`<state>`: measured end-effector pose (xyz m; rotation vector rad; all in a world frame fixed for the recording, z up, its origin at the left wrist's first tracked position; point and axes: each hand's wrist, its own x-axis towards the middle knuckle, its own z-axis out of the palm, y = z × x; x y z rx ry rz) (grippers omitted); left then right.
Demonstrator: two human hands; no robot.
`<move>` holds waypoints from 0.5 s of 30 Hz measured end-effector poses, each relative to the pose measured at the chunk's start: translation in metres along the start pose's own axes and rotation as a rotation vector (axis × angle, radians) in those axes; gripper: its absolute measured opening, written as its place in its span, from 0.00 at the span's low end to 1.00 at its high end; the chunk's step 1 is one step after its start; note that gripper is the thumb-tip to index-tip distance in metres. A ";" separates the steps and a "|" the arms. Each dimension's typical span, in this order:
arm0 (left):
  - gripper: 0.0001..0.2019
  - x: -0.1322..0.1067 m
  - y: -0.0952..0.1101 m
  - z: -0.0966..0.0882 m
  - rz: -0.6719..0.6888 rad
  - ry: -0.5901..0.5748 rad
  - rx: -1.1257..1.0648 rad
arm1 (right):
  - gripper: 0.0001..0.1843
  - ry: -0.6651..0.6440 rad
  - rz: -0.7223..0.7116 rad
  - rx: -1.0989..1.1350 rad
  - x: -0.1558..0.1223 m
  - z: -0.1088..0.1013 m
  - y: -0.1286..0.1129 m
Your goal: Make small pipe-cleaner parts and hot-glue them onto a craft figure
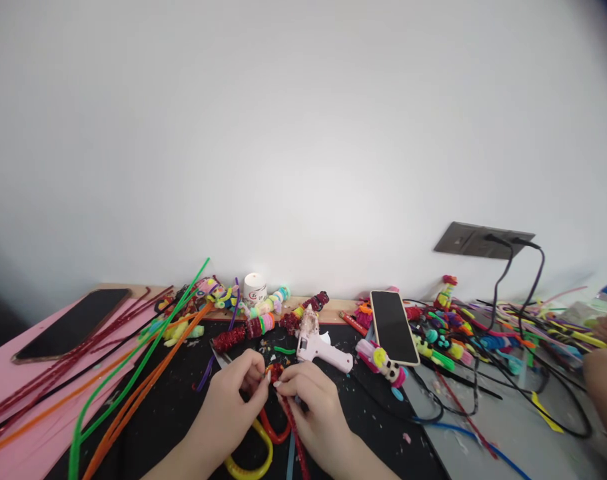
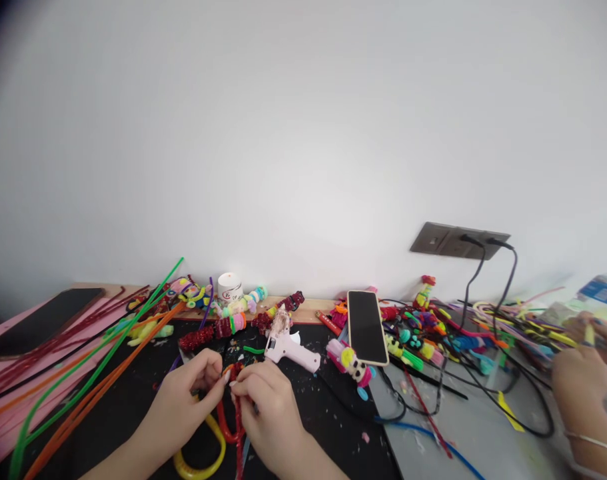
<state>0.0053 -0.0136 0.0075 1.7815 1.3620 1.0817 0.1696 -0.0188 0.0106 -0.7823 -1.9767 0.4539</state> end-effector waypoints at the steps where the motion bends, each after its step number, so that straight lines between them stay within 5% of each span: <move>1: 0.05 0.000 -0.001 0.001 -0.013 0.004 -0.026 | 0.13 0.002 0.015 0.002 0.000 0.001 -0.001; 8: 0.07 0.003 -0.001 0.003 -0.136 0.050 -0.328 | 0.12 0.088 0.055 -0.084 -0.002 0.005 0.000; 15: 0.09 0.006 0.005 0.002 -0.365 -0.043 -0.848 | 0.13 0.083 0.070 -0.008 0.001 0.002 0.005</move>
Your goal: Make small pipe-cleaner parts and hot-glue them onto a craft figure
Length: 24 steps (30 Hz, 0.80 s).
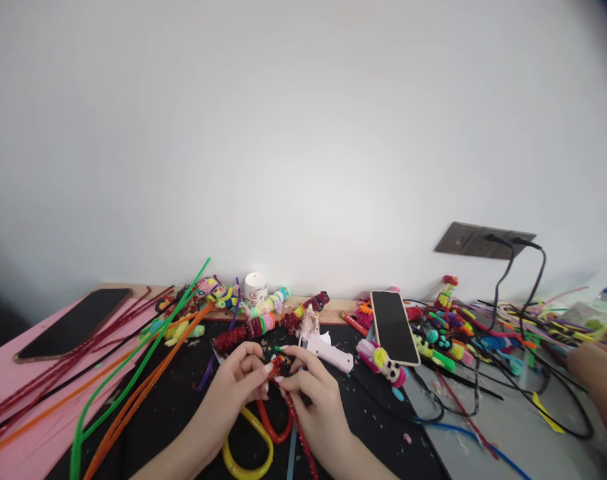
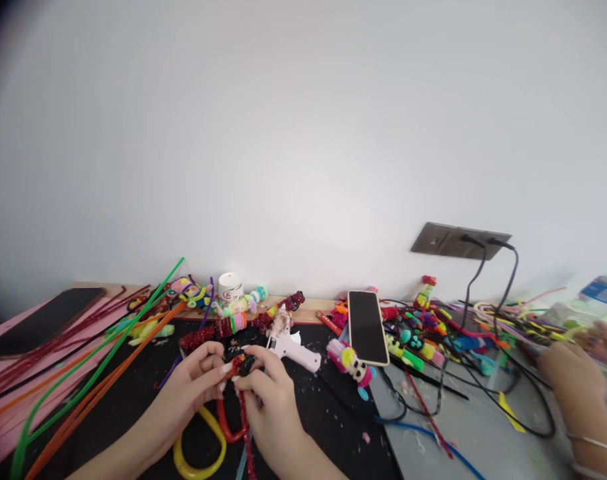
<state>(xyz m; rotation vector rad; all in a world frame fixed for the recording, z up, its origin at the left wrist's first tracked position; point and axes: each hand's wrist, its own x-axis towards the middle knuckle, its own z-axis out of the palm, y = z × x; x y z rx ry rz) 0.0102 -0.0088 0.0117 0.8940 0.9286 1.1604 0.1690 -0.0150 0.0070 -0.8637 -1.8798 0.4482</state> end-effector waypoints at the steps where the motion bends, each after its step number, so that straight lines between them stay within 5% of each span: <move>1: 0.11 0.000 0.001 0.001 -0.041 0.001 -0.066 | 0.13 -0.002 0.004 0.019 0.000 0.000 0.001; 10: 0.15 0.001 0.012 0.001 -0.256 -0.031 -0.165 | 0.09 0.034 0.120 0.187 0.002 -0.003 0.002; 24: 0.18 0.003 0.005 -0.004 -0.227 -0.103 -0.134 | 0.07 0.007 0.298 0.371 0.004 -0.001 0.004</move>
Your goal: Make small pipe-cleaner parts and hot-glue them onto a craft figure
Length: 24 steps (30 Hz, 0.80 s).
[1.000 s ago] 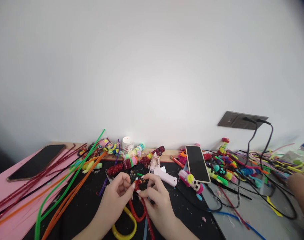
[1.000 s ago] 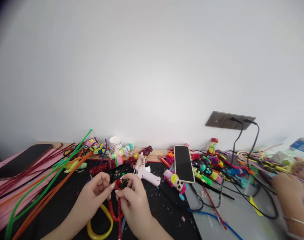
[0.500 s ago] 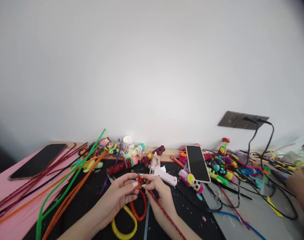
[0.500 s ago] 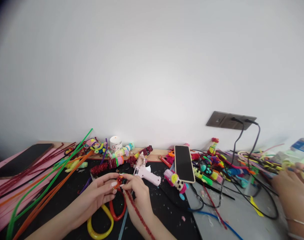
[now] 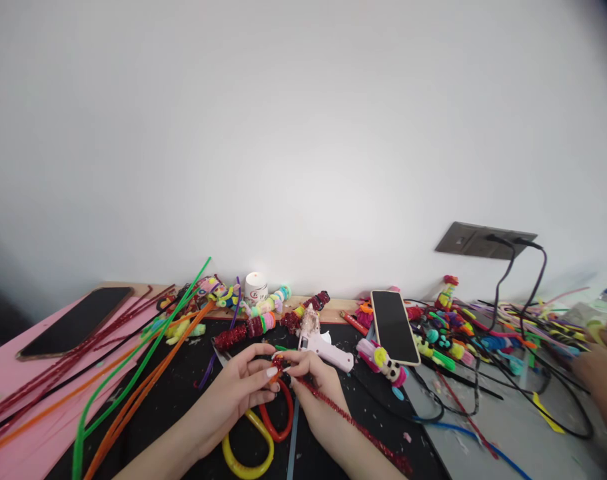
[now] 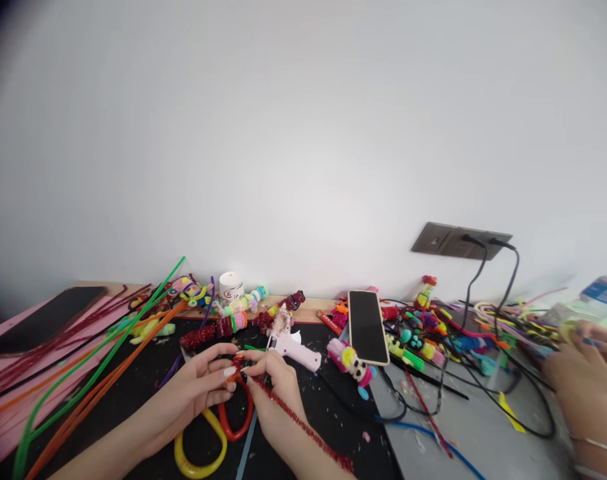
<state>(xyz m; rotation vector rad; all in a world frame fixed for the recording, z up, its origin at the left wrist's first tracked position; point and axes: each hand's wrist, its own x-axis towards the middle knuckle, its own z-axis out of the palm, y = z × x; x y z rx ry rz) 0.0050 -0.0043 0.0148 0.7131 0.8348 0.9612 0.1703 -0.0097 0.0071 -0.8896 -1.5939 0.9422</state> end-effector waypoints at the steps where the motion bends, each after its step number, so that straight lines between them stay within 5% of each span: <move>1: 0.18 0.000 0.000 0.000 0.002 0.001 0.001 | 0.06 0.003 0.005 0.011 0.000 0.000 0.000; 24: 0.16 -0.004 0.003 0.005 -0.005 0.054 0.016 | 0.05 0.066 0.084 0.108 0.004 0.000 -0.001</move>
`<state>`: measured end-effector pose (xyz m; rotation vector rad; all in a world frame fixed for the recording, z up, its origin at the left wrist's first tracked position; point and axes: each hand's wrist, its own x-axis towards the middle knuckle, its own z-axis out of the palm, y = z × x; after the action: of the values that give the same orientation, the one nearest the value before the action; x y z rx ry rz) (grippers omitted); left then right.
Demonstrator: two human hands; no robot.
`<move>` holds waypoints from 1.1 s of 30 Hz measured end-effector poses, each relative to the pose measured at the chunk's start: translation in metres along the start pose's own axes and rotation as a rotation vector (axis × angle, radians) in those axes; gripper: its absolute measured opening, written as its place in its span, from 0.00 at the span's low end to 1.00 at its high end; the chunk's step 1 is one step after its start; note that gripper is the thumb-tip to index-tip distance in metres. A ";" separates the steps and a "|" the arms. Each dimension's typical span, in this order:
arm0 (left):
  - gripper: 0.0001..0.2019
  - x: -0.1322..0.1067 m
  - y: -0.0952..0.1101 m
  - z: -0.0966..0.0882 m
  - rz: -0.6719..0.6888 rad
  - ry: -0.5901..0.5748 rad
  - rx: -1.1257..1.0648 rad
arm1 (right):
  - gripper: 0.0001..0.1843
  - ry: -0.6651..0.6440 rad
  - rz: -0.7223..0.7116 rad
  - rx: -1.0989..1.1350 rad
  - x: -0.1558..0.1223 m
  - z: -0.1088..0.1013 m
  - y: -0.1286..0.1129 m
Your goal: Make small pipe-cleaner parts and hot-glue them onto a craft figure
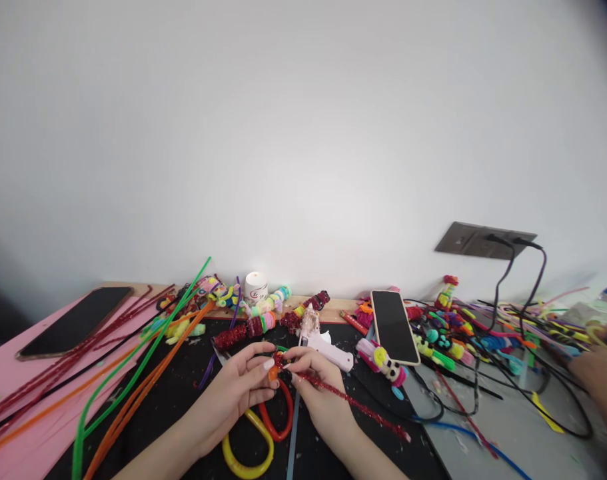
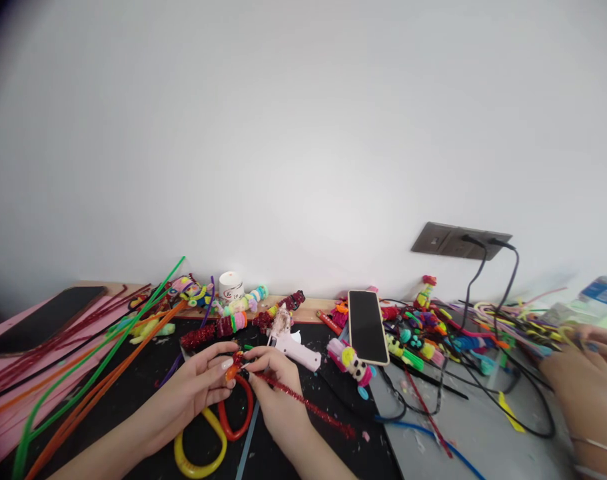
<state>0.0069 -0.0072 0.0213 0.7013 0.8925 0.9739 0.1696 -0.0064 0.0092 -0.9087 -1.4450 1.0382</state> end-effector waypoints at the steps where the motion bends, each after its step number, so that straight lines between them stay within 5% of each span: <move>1: 0.16 0.000 -0.001 -0.001 0.003 0.001 0.001 | 0.05 -0.003 -0.002 -0.001 0.000 0.000 0.000; 18: 0.13 0.005 -0.001 -0.003 0.303 0.059 0.349 | 0.10 0.004 -0.146 -0.277 -0.001 0.000 0.001; 33: 0.09 -0.002 -0.010 -0.004 0.503 0.165 0.625 | 0.10 -0.136 -0.457 -0.588 -0.010 -0.001 -0.015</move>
<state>0.0074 -0.0124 0.0116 1.4410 1.2140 1.2140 0.1717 -0.0211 0.0202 -0.8554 -2.0072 0.3370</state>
